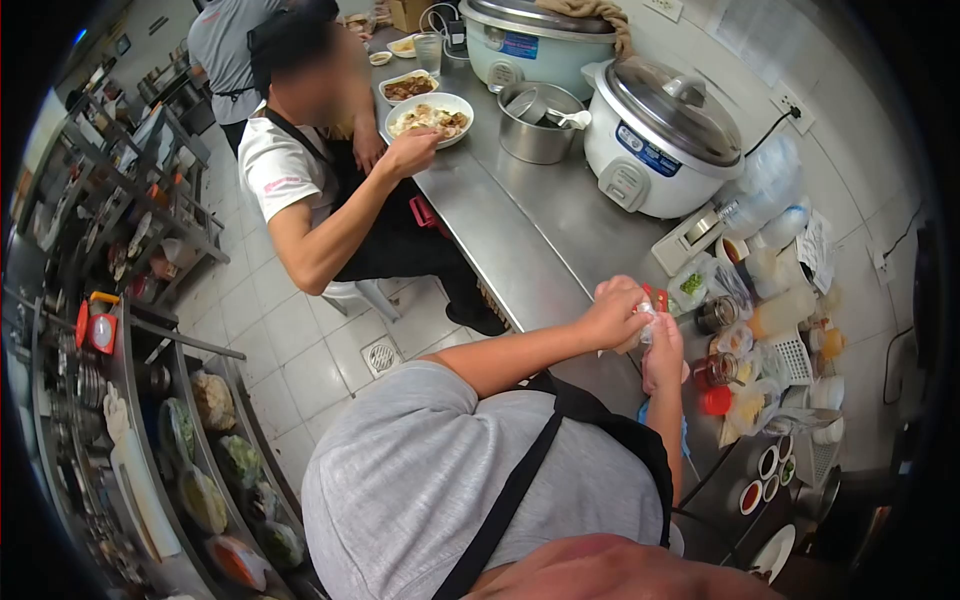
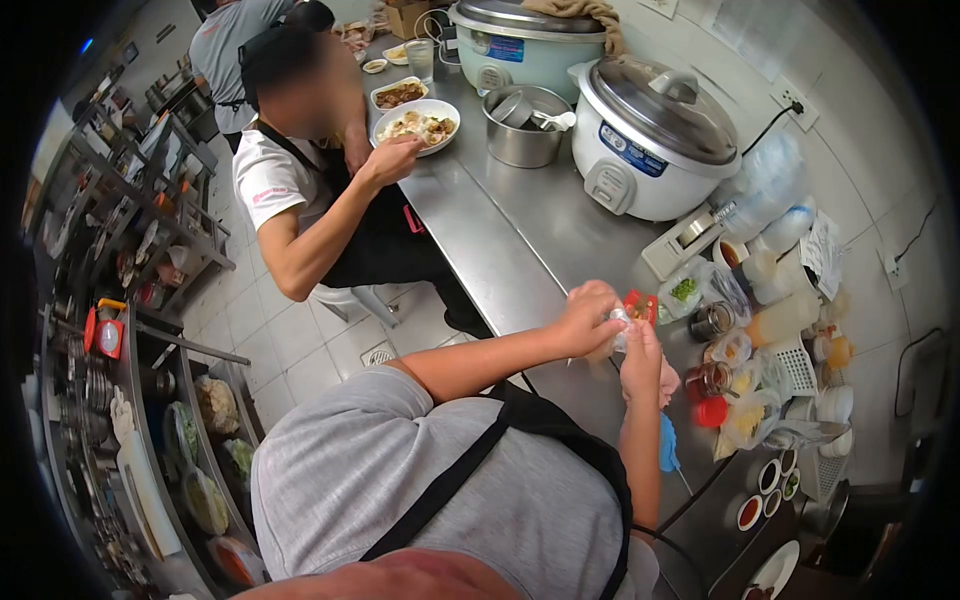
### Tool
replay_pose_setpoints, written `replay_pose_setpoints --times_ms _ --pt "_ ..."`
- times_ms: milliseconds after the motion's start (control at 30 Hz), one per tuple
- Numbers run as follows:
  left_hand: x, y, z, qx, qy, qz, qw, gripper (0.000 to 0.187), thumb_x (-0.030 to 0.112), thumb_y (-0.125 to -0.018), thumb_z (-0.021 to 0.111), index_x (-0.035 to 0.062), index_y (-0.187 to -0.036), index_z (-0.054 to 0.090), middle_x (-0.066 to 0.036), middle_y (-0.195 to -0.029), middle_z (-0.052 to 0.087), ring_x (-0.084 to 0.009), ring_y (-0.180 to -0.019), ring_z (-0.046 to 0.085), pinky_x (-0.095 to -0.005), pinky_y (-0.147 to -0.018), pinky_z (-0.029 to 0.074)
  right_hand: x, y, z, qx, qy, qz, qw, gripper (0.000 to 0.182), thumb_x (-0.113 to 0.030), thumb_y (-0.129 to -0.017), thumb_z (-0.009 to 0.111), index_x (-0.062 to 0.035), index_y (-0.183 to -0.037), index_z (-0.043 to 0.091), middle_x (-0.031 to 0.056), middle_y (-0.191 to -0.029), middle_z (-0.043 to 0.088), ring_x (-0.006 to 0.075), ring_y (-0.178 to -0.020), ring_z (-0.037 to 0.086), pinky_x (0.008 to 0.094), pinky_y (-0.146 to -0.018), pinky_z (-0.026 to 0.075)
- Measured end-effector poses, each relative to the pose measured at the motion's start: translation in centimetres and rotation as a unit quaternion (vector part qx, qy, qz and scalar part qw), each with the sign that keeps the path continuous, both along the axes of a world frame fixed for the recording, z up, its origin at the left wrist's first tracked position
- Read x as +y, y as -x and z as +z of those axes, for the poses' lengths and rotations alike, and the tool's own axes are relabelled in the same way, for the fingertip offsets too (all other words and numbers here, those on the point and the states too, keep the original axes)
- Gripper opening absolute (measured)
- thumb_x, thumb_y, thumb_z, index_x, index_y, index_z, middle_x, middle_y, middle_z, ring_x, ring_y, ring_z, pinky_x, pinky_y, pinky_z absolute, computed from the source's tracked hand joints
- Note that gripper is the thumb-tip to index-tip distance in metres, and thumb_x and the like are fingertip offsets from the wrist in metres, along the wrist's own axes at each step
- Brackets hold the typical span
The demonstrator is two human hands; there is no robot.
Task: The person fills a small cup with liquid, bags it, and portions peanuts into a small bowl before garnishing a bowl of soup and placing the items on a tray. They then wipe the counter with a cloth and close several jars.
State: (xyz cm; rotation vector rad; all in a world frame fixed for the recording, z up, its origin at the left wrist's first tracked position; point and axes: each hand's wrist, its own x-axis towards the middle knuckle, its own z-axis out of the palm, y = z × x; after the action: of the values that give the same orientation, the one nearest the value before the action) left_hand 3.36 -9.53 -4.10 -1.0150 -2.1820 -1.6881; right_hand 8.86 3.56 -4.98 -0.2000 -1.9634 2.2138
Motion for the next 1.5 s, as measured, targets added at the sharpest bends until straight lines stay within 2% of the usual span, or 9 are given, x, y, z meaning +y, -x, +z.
replay_pose_setpoints --times_ms 200,533,800,900,967,1033,1100,1333,1500 --pt "-0.1 -0.1 1.2 -0.07 0.043 -0.039 0.996 0.012 0.017 -0.076 0.052 0.0049 -0.079 0.052 -0.011 -0.069 0.053 -0.0258 -0.067 0.051 -0.0338 -0.073 0.033 -0.4 -1.2 1.1 -0.01 -0.134 -0.052 0.99 0.014 -0.014 -0.085 0.044 -0.0016 -0.088 0.05 0.0002 -0.076 0.05 0.0049 -0.066 0.044 0.0192 -0.06 0.037" --pt "0.6 1.6 0.3 -0.299 -0.091 -0.191 0.931 0.01 0.013 -0.081 0.051 0.0033 -0.079 0.049 0.001 -0.074 0.051 -0.0049 -0.068 0.046 -0.0217 -0.061 0.041 0.1 0.6 1.0 -0.034 0.021 -0.007 0.999 0.011 -0.014 -0.082 0.051 -0.0027 -0.08 0.049 -0.0011 -0.073 0.05 0.0041 -0.066 0.043 0.0176 -0.06 0.036" --pt "-0.1 1.8 0.2 -0.328 -0.12 -0.278 0.895 0.008 0.011 -0.08 0.052 0.0045 -0.08 0.047 0.001 -0.075 0.051 -0.0058 -0.07 0.047 -0.0217 -0.062 0.041 -1.0 0.2 2.3 -0.027 0.133 -0.034 0.99 0.015 -0.016 -0.084 0.048 -0.0016 -0.084 0.052 0.0004 -0.075 0.053 0.0082 -0.067 0.046 0.0212 -0.063 0.037" --pt "0.0 2.1 -0.7 -0.227 -0.038 -0.166 0.959 0.005 0.007 -0.079 0.05 0.005 -0.082 0.046 0.001 -0.075 0.05 -0.0062 -0.07 0.047 -0.0217 -0.063 0.041 -0.2 -0.3 0.4 0.009 -0.042 -0.013 0.999 0.014 -0.013 -0.084 0.047 -0.0004 -0.084 0.053 0.0015 -0.074 0.053 0.011 -0.067 0.047 0.0229 -0.063 0.038" --pt "0.3 1.9 -1.9 -0.188 -0.023 -0.117 0.975 0.005 0.005 -0.079 0.049 0.0055 -0.082 0.045 0.001 -0.074 0.05 -0.0064 -0.07 0.046 -0.0213 -0.062 0.041 -1.7 -1.0 2.4 0.086 -0.304 -0.004 0.949 0.012 -0.011 -0.083 0.047 0.0003 -0.082 0.052 0.0014 -0.073 0.052 0.0103 -0.068 0.047 0.0238 -0.062 0.038" --pt "0.4 2.2 -2.9 -0.207 -0.061 -0.141 0.966 0.006 0.002 -0.078 0.047 0.0062 -0.081 0.044 0.0 -0.074 0.048 -0.0062 -0.07 0.045 -0.0209 -0.062 0.04 -2.2 -1.0 2.8 0.136 -0.319 -0.02 0.938 0.01 -0.009 -0.083 0.047 0.0008 -0.082 0.051 0.0009 -0.072 0.051 0.0081 -0.066 0.045 0.0225 -0.06 0.039" --pt "-0.3 2.1 -1.9 -0.269 -0.112 -0.213 0.933 0.008 -0.001 -0.078 0.045 0.0066 -0.081 0.044 0.0 -0.074 0.048 -0.0064 -0.071 0.046 -0.0209 -0.062 0.04 -3.5 -0.8 2.4 0.125 -0.088 -0.066 0.986 0.011 -0.008 -0.082 0.047 0.0008 -0.082 0.053 0.0018 -0.074 0.053 0.0067 -0.068 0.047 0.0201 -0.061 0.04" --pt "-1.2 1.1 0.1 -0.448 -0.245 -0.385 0.768 0.012 0.005 -0.078 0.049 0.009 -0.084 0.039 -0.003 -0.079 0.05 -0.0104 -0.072 0.05 -0.0215 -0.063 0.042 -1.5 -0.3 1.8 0.017 -0.04 -0.027 0.999 0.012 -0.008 -0.082 0.048 0.0015 -0.088 0.053 0.0042 -0.075 0.056 0.0079 -0.067 0.052 0.021 -0.06 0.044" --pt "-0.5 0.4 1.5 -0.413 -0.245 -0.334 0.811 0.013 0.004 -0.078 0.052 0.0082 -0.08 0.039 -0.001 -0.076 0.047 -0.0074 -0.069 0.047 -0.0195 -0.061 0.039 -1.9 0.0 5.1 0.028 -0.034 -0.062 0.997 0.009 -0.007 -0.082 0.049 0.0005 -0.084 0.053 0.0026 -0.077 0.054 0.0072 -0.069 0.05 0.0211 -0.062 0.043"
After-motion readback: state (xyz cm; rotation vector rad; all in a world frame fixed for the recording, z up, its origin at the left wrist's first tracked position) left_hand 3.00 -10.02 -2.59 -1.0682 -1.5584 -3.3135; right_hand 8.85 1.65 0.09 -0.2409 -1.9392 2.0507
